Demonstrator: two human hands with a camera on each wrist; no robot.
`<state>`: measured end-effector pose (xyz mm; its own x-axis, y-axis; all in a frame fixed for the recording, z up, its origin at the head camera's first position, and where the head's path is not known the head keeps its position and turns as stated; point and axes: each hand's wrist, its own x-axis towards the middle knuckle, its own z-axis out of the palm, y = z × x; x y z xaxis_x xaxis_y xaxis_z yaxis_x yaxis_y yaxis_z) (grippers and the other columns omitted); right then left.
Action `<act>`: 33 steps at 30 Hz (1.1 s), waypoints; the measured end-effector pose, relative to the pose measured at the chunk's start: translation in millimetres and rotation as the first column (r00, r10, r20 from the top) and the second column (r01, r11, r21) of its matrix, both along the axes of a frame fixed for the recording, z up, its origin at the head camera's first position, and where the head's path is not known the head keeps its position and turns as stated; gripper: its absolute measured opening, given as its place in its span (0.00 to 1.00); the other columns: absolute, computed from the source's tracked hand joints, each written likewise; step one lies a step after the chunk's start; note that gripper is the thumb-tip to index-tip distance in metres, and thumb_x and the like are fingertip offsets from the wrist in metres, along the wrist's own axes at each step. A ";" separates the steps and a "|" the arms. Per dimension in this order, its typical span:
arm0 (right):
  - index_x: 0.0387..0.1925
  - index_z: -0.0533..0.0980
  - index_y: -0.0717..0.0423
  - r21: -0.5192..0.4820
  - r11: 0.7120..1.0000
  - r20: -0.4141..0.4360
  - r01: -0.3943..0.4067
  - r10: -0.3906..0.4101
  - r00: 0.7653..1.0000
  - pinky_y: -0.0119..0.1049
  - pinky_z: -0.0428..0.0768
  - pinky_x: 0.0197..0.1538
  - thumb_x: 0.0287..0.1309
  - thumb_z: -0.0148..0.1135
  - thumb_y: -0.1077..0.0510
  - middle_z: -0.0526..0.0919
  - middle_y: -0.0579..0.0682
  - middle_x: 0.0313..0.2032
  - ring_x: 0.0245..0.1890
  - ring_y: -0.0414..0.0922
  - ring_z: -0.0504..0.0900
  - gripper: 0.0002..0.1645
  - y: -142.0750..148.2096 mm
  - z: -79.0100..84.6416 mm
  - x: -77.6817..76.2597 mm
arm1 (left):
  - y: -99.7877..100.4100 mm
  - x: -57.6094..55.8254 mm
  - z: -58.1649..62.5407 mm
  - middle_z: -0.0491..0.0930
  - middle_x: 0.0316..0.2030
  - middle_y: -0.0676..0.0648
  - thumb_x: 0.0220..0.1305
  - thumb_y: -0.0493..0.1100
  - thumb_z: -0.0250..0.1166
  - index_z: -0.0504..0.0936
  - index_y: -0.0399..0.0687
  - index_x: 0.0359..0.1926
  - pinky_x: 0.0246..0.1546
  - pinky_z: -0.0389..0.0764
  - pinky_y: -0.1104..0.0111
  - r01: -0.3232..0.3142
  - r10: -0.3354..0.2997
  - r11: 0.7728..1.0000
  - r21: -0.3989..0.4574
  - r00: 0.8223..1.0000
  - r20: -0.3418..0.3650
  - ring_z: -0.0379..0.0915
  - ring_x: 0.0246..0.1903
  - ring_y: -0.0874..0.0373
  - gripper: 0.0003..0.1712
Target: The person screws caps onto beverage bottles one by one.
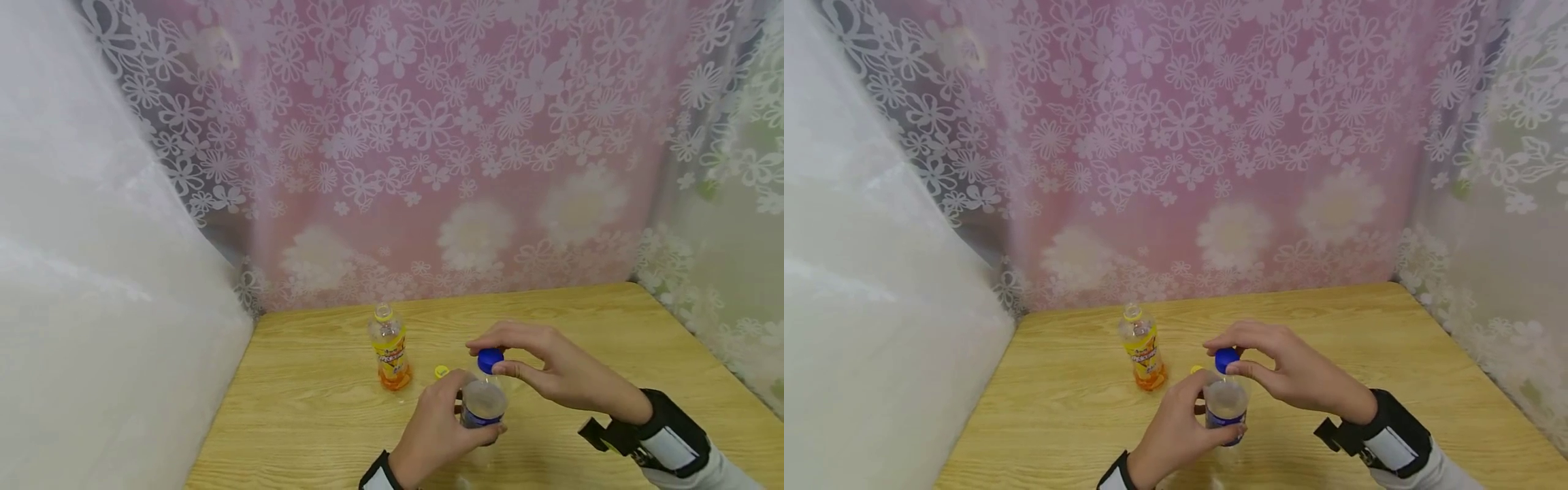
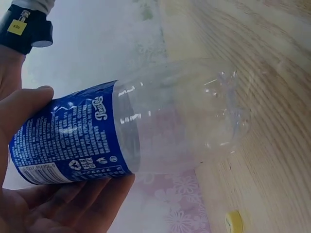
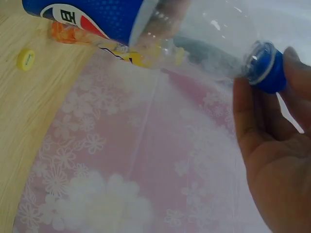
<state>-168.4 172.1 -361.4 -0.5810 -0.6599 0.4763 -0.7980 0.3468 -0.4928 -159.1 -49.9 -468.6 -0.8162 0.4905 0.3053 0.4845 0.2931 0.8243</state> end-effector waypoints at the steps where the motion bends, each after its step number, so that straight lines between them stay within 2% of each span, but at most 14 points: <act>1: 0.64 0.76 0.46 -0.003 1.000 -0.014 0.002 -0.003 1.000 0.31 0.81 0.53 0.63 0.65 0.69 0.82 0.42 0.56 0.55 0.38 0.81 0.30 -0.5 -0.9 -0.2 | 0.2 0.1 0.2 0.79 0.47 0.60 0.56 0.57 0.78 0.75 0.61 0.56 0.37 0.80 0.79 0.000 0.000 1.000 0.010 1.000 0.002 0.78 0.47 0.70 0.30; 7: 0.60 0.78 0.46 -0.029 0.999 -0.163 0.024 -0.029 0.986 0.28 0.80 0.50 0.58 0.68 0.71 0.83 0.41 0.52 0.48 0.38 0.82 0.31 -6.8 -3.8 -1.6 | 2.0 -0.9 -0.4 0.82 0.45 0.60 0.55 0.57 0.79 0.78 0.62 0.51 0.33 0.81 0.79 -0.016 0.015 0.998 0.062 1.000 0.017 0.80 0.43 0.70 0.26; 10: 0.59 0.79 0.48 -0.053 0.998 -0.196 0.016 -0.026 0.980 0.26 0.79 0.46 0.56 0.68 0.72 0.82 0.42 0.49 0.44 0.36 0.81 0.30 -9.1 -5.5 -0.3 | 2.7 -0.7 -1.5 0.83 0.44 0.61 0.54 0.58 0.79 0.79 0.63 0.50 0.33 0.81 0.78 -0.010 0.007 0.997 0.077 0.999 0.035 0.80 0.42 0.70 0.26; 14: 0.57 0.79 0.46 -0.073 0.997 -0.190 0.034 -0.047 0.981 0.24 0.78 0.45 0.56 0.69 0.72 0.81 0.39 0.47 0.42 0.34 0.80 0.29 -11.3 -7.0 2.9 | 3.2 0.8 -0.8 0.83 0.44 0.61 0.54 0.59 0.79 0.79 0.63 0.50 0.33 0.81 0.78 -0.023 0.019 0.996 0.083 0.998 0.054 0.81 0.42 0.70 0.26; 18: 0.56 0.78 0.43 -0.095 0.993 -0.180 0.065 -0.081 0.980 0.26 0.80 0.47 0.56 0.70 0.71 0.82 0.38 0.48 0.44 0.35 0.82 0.30 -9.8 -4.1 4.9 | -0.1 2.9 6.0 0.82 0.45 0.61 0.54 0.60 0.78 0.78 0.63 0.51 0.35 0.82 0.77 -0.025 0.021 0.998 0.054 0.998 0.066 0.81 0.43 0.70 0.27; 22: 0.61 0.77 0.42 -0.108 0.987 -0.100 0.116 -0.127 0.987 0.29 0.82 0.48 0.60 0.69 0.68 0.83 0.38 0.52 0.46 0.35 0.83 0.30 -6.3 -5.9 3.3 | -19.8 9.5 17.7 0.81 0.47 0.62 0.55 0.61 0.77 0.76 0.67 0.54 0.39 0.82 0.74 -0.013 0.012 1.000 0.004 0.989 0.148 0.79 0.46 0.69 0.29; 25: 0.65 0.75 0.39 -0.077 0.982 -0.054 0.175 -0.180 0.982 0.33 0.83 0.48 0.64 0.67 0.66 0.81 0.38 0.56 0.49 0.34 0.82 0.31 -0.1 -11.0 1.3 | -41.9 17.3 27.7 0.81 0.49 0.60 0.56 0.60 0.77 0.75 0.70 0.58 0.40 0.83 0.72 -0.029 0.024 0.999 0.025 0.983 0.183 0.80 0.47 0.66 0.31; 26: 0.66 0.74 0.39 -0.068 0.979 -0.054 0.190 -0.194 0.980 0.33 0.83 0.47 0.65 0.66 0.66 0.81 0.38 0.57 0.48 0.34 0.81 0.31 2.3 -13.5 -0.1 | -50.5 19.8 31.2 0.81 0.50 0.60 0.57 0.59 0.77 0.74 0.70 0.60 0.41 0.83 0.71 -0.048 0.041 0.998 0.037 0.985 0.170 0.80 0.48 0.65 0.32; 28: 0.66 0.74 0.38 -0.056 0.975 -0.061 0.217 -0.220 0.974 0.33 0.83 0.46 0.66 0.65 0.65 0.80 0.38 0.58 0.48 0.32 0.80 0.32 7.3 -18.8 -3.5 | -69.9 22.1 38.7 0.82 0.51 0.56 0.58 0.56 0.77 0.73 0.69 0.62 0.40 0.84 0.70 -0.096 0.088 0.993 0.073 0.991 0.097 0.82 0.48 0.61 0.33; 30: 0.66 0.74 0.38 -0.052 0.971 -0.075 0.231 -0.235 0.969 0.31 0.82 0.45 0.65 0.66 0.66 0.81 0.39 0.57 0.47 0.32 0.80 0.31 12.8 -24.6 -7.9 | -91.2 20.4 47.7 0.83 0.51 0.54 0.58 0.52 0.77 0.73 0.66 0.64 0.39 0.85 0.68 -0.180 0.180 0.978 0.104 0.984 0.013 0.83 0.47 0.59 0.34; 31: 0.65 0.75 0.39 -0.048 0.970 -0.079 0.237 -0.240 0.968 0.31 0.82 0.44 0.65 0.66 0.66 0.81 0.39 0.56 0.46 0.32 0.81 0.31 15.5 -28.0 -10.0 | -102.8 17.6 52.5 0.83 0.51 0.53 0.58 0.51 0.77 0.74 0.64 0.64 0.39 0.85 0.67 -0.232 0.237 0.966 0.113 0.971 -0.032 0.83 0.47 0.58 0.34; 33: 0.63 0.76 0.39 -0.037 0.970 -0.075 0.242 -0.244 0.967 0.30 0.82 0.43 0.65 0.66 0.65 0.82 0.39 0.54 0.44 0.32 0.81 0.28 20.5 -36.0 -14.1 | -128.8 7.5 60.4 0.84 0.50 0.51 0.57 0.49 0.77 0.75 0.58 0.64 0.39 0.86 0.65 -0.349 0.362 0.929 0.124 0.925 -0.112 0.83 0.47 0.54 0.34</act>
<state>-182.6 192.6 -397.4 -0.6828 -0.4896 0.5423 -0.7276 0.5227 -0.4443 -151.6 -178.7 -408.1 -0.8809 0.1369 0.4531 0.4688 0.3850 0.7950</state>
